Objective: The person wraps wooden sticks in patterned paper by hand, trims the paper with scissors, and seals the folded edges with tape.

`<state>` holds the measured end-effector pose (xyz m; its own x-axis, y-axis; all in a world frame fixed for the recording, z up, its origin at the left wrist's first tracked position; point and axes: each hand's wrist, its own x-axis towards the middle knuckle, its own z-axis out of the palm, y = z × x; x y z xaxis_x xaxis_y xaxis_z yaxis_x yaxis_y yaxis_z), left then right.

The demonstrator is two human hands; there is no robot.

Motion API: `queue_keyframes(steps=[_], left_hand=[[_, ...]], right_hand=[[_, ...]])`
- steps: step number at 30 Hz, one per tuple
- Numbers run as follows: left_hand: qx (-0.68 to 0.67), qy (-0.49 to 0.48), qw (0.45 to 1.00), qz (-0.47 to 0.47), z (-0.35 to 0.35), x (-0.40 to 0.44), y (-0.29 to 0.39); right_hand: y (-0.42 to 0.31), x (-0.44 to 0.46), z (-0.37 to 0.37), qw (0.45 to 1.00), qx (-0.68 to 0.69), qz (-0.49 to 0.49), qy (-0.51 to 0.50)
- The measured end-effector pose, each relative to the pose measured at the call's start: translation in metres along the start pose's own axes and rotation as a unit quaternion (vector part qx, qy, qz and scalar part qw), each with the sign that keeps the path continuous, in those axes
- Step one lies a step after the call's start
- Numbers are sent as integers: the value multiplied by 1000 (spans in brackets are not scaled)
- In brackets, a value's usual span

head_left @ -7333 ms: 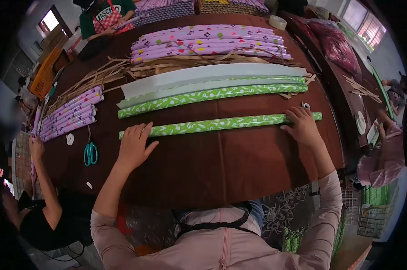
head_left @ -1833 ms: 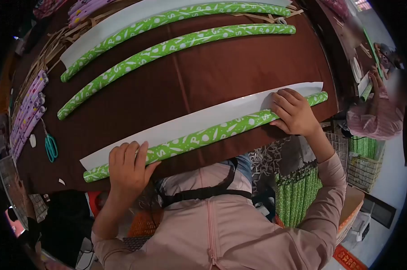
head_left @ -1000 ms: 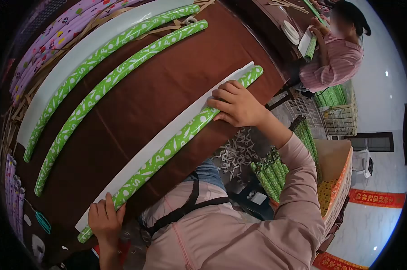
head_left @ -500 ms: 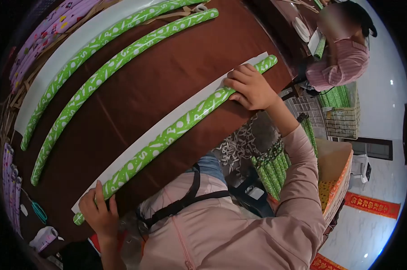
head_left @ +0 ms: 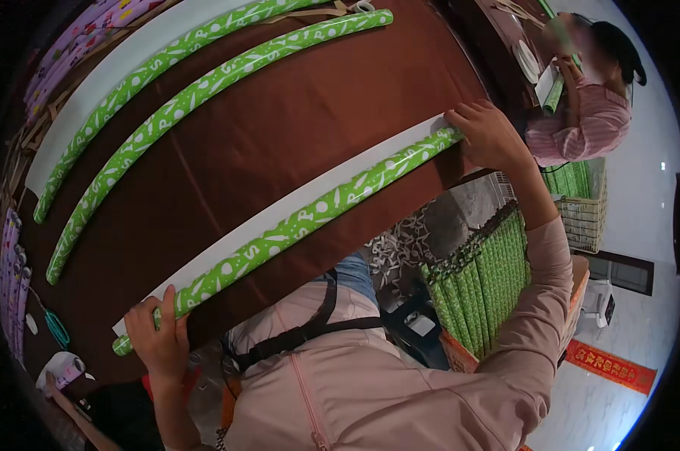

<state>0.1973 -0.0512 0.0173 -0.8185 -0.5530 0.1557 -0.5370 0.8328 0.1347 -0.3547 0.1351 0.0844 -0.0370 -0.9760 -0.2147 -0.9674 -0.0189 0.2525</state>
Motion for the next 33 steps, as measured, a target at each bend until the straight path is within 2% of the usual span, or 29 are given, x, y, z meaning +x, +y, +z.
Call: queue_keyframes(steps=[6, 7, 10, 13, 14, 17, 18, 19, 22, 24, 26, 28, 30, 31, 33], left_hand=[[1, -3, 1000, 12, -3, 5, 1], [-7, -8, 1000, 23, -5, 5, 2], [-11, -26, 999, 27, -7, 5, 2], [-26, -16, 1000, 2, -2, -1, 1], [-84, -31, 996, -18, -2, -6, -2], [-86, 13, 996, 11, -4, -5, 1], [-77, 16, 997, 25, -1, -10, -5], [-45, 1, 999, 11, -1, -12, -5], [-61, 1, 998, 3, 0, -14, -7], [-63, -25, 997, -36, -10, -6, 1], [-88, -35, 995, -20, -7, -5, 3], [-74, -11, 997, -4, -7, -3, 2], [-90, -10, 996, 18, -5, -1, 1], [-87, -5, 996, 16, -5, 0, 2], [-73, -7, 997, 15, -5, 2, 7]], right_hand=[[-16, 0, 9, 997, -48, 52, -12], [-20, 1, 2, 994, -40, 84, -56], [-24, -2, 11, 993, -80, 89, -2], [-27, -2, 18, 988, -107, 113, -10], [-31, -2, 12, 985, -110, 128, -36], [-27, -6, 30, 984, -125, 123, 34], [-26, -5, 28, 984, -122, 126, 28], [-26, -5, 26, 985, -114, 124, 23], [-30, -5, 23, 983, -121, 138, 32], [-30, -2, 26, 980, -131, 147, 41], [-30, -2, 23, 976, -149, 154, 48], [-26, 5, 18, 978, -131, 147, 66], [-18, 16, 2, 982, 12, 188, 12], [-23, 32, -25, 976, 76, 167, 122], [-12, 79, -42, 956, 123, 125, 234]])
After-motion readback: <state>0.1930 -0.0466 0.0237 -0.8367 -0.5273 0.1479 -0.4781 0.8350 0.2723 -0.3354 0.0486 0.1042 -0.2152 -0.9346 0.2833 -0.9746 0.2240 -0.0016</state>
